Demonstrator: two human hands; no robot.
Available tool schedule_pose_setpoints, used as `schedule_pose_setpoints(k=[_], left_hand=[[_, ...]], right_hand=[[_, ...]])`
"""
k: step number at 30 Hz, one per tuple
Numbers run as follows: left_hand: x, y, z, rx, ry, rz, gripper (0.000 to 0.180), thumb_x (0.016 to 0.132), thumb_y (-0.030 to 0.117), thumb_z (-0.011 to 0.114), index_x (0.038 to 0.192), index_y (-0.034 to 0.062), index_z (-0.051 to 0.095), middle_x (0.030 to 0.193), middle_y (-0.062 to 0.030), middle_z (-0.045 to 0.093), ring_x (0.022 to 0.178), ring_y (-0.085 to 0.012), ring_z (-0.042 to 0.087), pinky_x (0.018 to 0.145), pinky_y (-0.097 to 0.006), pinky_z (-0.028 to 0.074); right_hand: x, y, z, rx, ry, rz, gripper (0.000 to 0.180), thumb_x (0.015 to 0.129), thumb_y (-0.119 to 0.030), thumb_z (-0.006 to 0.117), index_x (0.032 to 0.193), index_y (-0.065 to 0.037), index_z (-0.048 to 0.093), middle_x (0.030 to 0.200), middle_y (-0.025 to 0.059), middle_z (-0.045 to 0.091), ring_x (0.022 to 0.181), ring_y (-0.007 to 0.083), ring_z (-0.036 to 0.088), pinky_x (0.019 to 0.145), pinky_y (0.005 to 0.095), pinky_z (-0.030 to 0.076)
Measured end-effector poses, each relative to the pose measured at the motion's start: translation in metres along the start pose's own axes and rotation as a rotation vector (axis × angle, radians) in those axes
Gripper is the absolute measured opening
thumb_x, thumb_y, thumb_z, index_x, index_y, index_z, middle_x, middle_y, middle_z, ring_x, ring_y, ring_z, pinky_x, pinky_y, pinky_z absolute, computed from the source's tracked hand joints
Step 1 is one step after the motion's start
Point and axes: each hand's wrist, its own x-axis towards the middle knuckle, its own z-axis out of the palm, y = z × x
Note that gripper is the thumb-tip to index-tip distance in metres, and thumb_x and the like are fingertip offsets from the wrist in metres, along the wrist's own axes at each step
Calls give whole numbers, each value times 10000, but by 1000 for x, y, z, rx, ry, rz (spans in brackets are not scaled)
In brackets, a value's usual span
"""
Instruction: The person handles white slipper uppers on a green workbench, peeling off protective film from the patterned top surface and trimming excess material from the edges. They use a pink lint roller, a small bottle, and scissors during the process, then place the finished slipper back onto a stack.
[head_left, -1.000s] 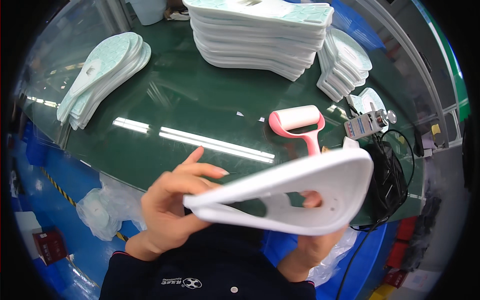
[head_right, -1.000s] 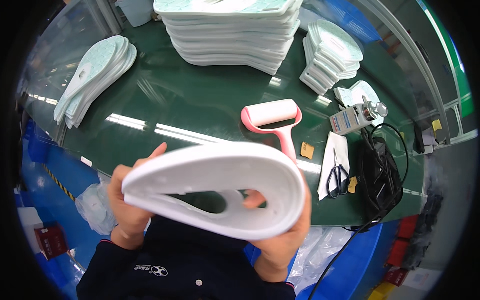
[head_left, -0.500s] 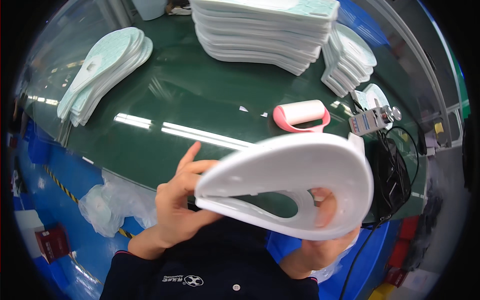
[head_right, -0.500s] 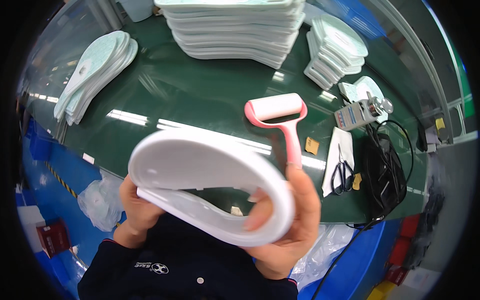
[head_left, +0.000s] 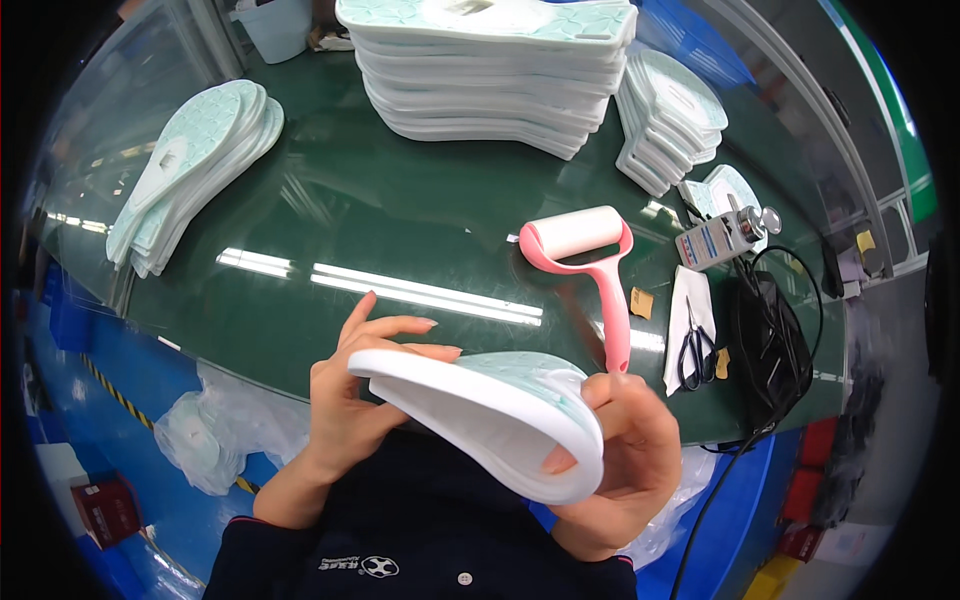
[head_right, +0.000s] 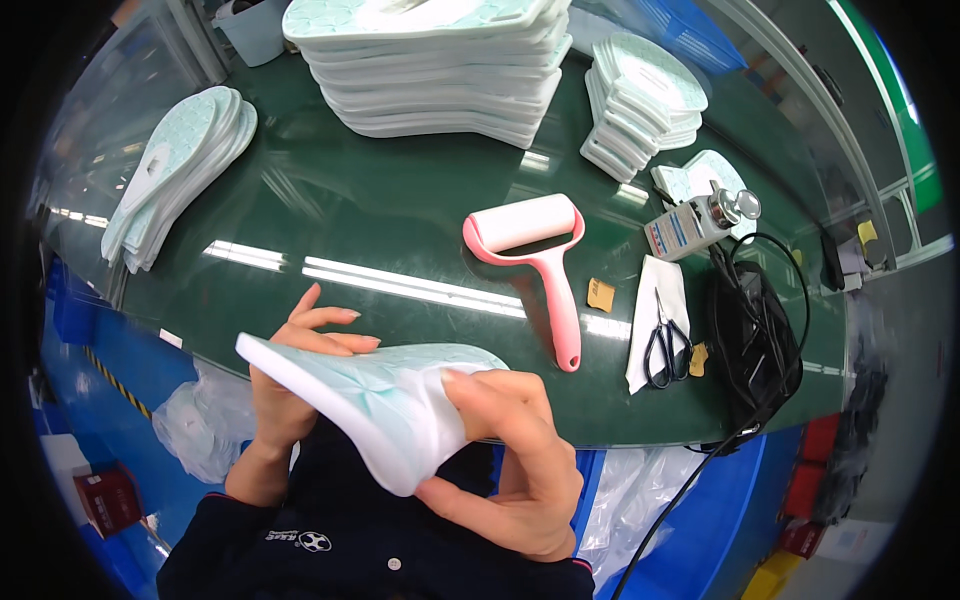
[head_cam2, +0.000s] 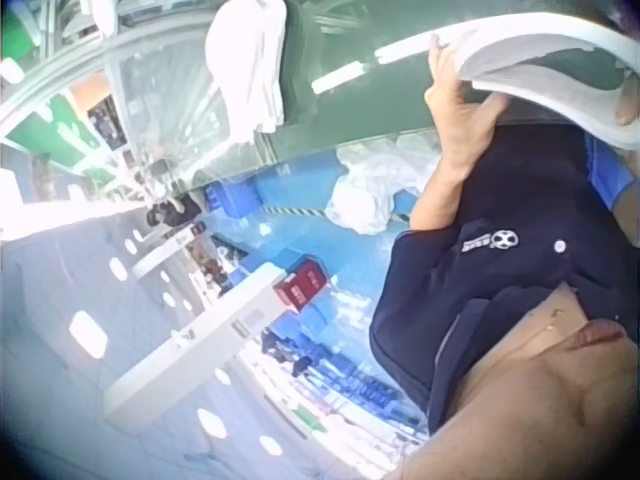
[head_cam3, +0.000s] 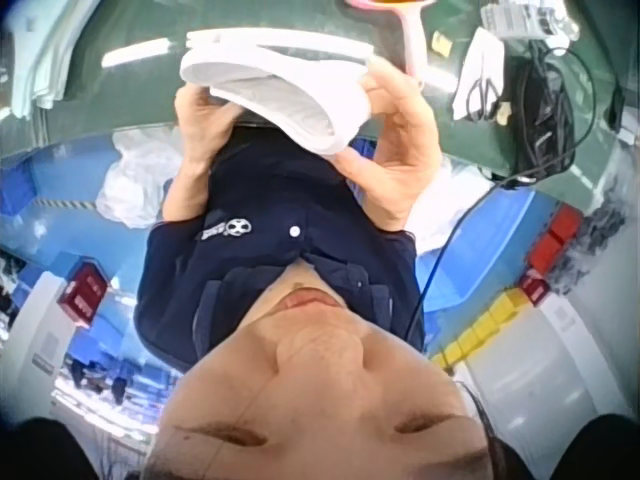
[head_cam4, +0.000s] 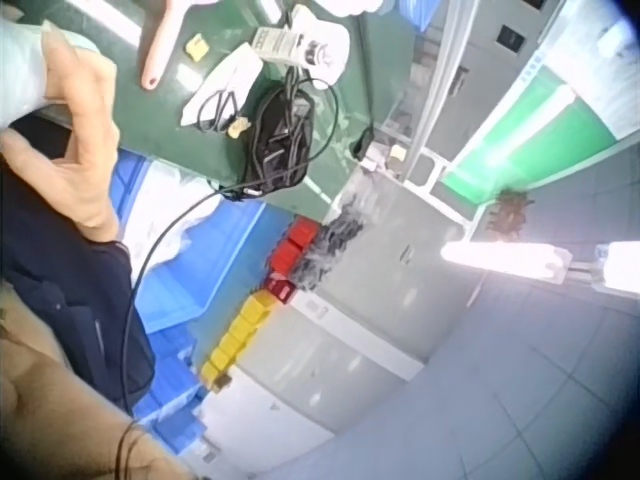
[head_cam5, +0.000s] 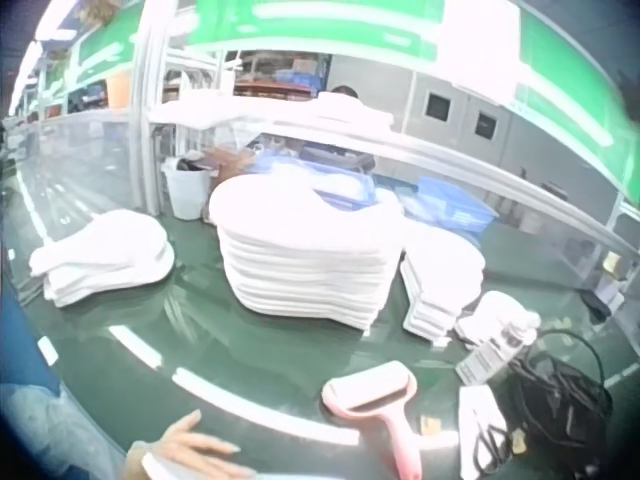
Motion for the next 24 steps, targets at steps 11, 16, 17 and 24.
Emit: schedule_pose_setpoints(k=[11, 16, 17, 24], left_hand=[[-14, 16, -4, -81, 93, -153, 359, 529, 50, 700, 860, -34, 589, 883, -109, 607, 1005, -286, 507, 967, -463, 226], [-18, 19, -4, -126, 114, -233, 345, 535, 44, 699, 852, -38, 591, 886, -112, 607, 1043, -317, 474, 975, -447, 214], [-16, 21, -3, -136, 120, -230, 337, 537, 44, 700, 845, -39, 593, 876, -111, 610, 1043, -318, 473, 976, -441, 212], [-7, 28, 4, -159, 203, -68, 778, 538, 169, 763, 1172, -25, 355, 1188, -192, 405, 1162, -312, 331, 975, -420, 208]], right_hand=[[4, -5, -7, 112, -46, 59, 579, 521, 36, 710, 1059, 39, 496, 1015, 149, 522, 921, 183, 455, 695, 238, 385], [2, -2, -6, 124, -48, 35, 584, 520, 41, 712, 1061, 44, 491, 1022, 154, 513, 912, 184, 464, 707, 244, 378], [1, -2, -6, 133, -48, 28, 586, 520, 42, 713, 1062, 44, 490, 1021, 154, 511, 910, 184, 466, 713, 246, 378], [-1, 1, 7, 221, 60, 92, 632, 548, 60, 706, 1120, 47, 439, 997, 116, 487, 914, 173, 465, 799, 276, 368]])
